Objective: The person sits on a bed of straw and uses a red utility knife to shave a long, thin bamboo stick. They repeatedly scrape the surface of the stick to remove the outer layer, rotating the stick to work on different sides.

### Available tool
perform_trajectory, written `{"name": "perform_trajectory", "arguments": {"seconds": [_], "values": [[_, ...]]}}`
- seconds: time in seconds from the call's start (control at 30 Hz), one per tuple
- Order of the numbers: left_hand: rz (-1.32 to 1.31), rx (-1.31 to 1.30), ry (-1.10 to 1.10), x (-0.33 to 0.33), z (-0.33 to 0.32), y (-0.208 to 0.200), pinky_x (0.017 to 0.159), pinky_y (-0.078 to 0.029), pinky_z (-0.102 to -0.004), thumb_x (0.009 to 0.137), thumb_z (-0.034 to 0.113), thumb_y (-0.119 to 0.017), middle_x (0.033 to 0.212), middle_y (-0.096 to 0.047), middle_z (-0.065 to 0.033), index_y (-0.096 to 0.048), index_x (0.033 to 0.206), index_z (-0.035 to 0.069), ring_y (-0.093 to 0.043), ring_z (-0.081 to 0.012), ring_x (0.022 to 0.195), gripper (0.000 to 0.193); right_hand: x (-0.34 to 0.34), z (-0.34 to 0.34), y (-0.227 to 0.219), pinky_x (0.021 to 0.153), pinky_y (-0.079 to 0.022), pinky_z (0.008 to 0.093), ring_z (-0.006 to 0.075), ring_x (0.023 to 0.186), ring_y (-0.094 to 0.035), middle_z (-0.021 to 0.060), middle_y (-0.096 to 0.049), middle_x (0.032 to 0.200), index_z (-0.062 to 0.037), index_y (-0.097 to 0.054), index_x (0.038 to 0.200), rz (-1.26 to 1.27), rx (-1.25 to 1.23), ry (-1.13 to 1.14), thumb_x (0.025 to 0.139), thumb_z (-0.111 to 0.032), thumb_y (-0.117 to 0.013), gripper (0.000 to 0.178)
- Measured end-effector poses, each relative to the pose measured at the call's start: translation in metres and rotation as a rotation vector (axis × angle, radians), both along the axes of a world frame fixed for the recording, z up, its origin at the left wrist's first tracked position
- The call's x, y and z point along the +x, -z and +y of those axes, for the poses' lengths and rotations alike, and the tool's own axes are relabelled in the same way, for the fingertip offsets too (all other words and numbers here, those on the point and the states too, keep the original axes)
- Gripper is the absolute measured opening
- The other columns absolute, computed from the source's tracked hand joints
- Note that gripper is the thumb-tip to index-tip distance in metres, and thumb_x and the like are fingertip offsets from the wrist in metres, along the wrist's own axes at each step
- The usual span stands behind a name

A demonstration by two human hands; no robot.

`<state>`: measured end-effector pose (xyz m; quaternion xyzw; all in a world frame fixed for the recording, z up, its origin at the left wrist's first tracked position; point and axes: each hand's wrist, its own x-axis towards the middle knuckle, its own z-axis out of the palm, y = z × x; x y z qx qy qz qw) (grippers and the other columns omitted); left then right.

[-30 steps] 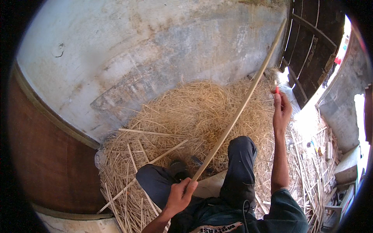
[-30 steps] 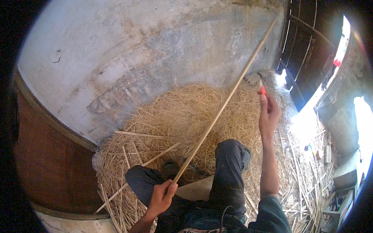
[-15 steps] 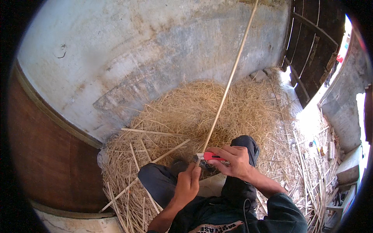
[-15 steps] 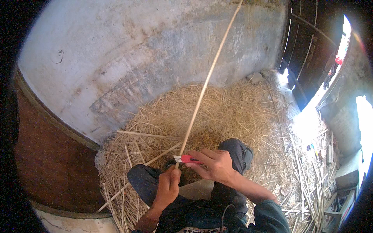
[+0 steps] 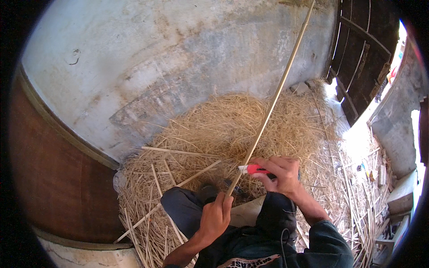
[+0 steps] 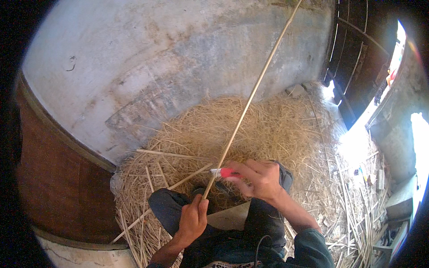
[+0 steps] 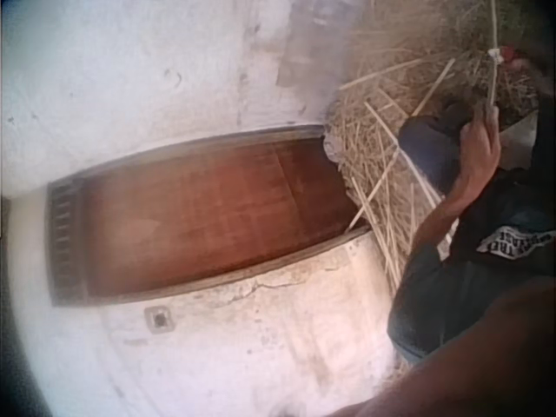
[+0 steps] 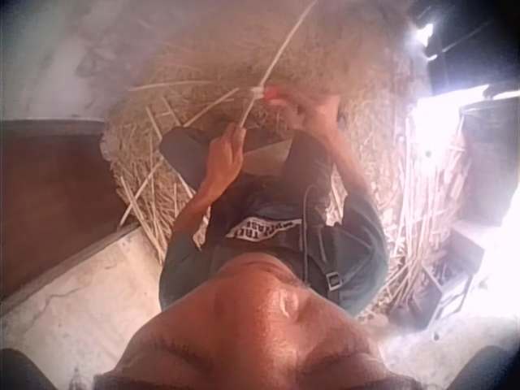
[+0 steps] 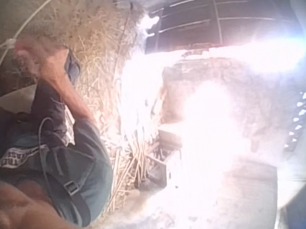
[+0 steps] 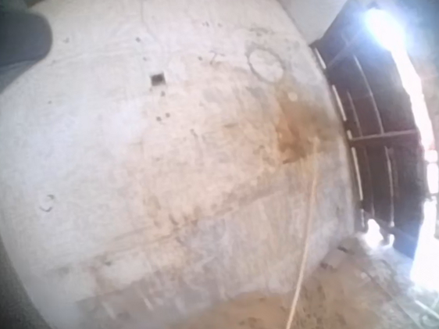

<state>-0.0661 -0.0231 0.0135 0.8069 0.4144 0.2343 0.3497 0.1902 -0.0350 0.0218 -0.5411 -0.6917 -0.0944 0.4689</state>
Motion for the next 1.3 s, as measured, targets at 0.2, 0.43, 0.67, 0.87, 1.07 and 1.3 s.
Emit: {"name": "perform_trajectory", "arguments": {"seconds": [0.2,0.43,0.67,0.87,1.07,1.3], "values": [[0.164,-0.153,0.061,-0.017,-0.017,0.011,0.049,-0.046,-0.0522,0.111,0.030,-0.048,0.061,-0.057,-0.0215,-0.056,0.095,0.000,-0.062,-0.0479,0.060,0.034,0.080,0.037,-0.006,0.053,-0.044,0.0298,0.0137,0.056,-0.060,0.0090,-0.070,0.069,-0.0083,-0.082,0.108,0.167,0.131,0.319,0.094,-0.024,-0.075,0.022],[0.311,-0.222,0.072,-0.050,-0.029,0.025,0.054,-0.051,-0.0544,0.111,0.035,-0.046,0.065,-0.062,-0.0254,-0.058,0.101,-0.003,-0.065,-0.0489,0.064,0.041,0.203,0.061,0.010,0.061,-0.049,0.0337,0.0142,0.065,-0.063,0.0100,-0.073,0.073,-0.0096,-0.080,0.116,0.354,-0.010,0.655,0.097,-0.037,-0.073,0.034],[0.322,-0.168,0.049,-0.069,-0.021,0.019,0.057,-0.051,-0.0555,0.111,0.037,-0.047,0.068,-0.063,-0.0259,-0.060,0.112,-0.004,-0.066,-0.0488,0.066,0.043,0.216,0.068,0.010,0.068,-0.052,0.0353,0.0163,0.068,-0.065,0.0098,-0.073,0.077,-0.0084,-0.078,0.118,0.285,0.012,0.769,0.100,-0.046,-0.067,0.043],[0.191,-0.294,0.062,-0.097,0.005,0.018,0.056,-0.045,-0.0437,0.111,0.042,-0.046,0.059,-0.054,-0.0144,-0.066,0.101,0.002,-0.059,-0.0342,0.055,0.046,0.235,0.059,0.020,0.051,-0.033,0.0255,0.0087,0.054,-0.043,-0.0045,-0.046,0.068,-0.0049,-0.068,0.116,0.840,-0.122,0.043,0.108,-0.050,-0.052,0.049],[-0.015,-0.751,0.161,-0.108,0.024,0.031,0.053,-0.036,-0.0299,0.112,0.054,-0.034,0.064,-0.044,0.0016,-0.062,0.089,0.001,-0.040,-0.0109,0.055,0.064,0.184,0.051,0.007,0.045,-0.020,0.0237,0.0039,0.050,-0.028,-0.0085,-0.033,0.066,-0.0106,-0.056,0.108,1.298,-0.049,-0.250,0.109,-0.055,-0.046,0.046],[-0.176,-1.013,0.252,-0.069,0.035,0.047,0.046,-0.026,-0.0242,0.105,0.070,-0.035,0.062,-0.035,0.0069,-0.062,0.092,0.003,-0.031,-0.0038,0.050,0.073,0.081,0.033,-0.004,0.054,-0.030,0.0222,0.0028,0.061,-0.042,-0.0053,-0.055,0.078,-0.0056,-0.065,0.124,0.951,-0.194,-0.038,0.103,-0.047,-0.059,0.047]]}}
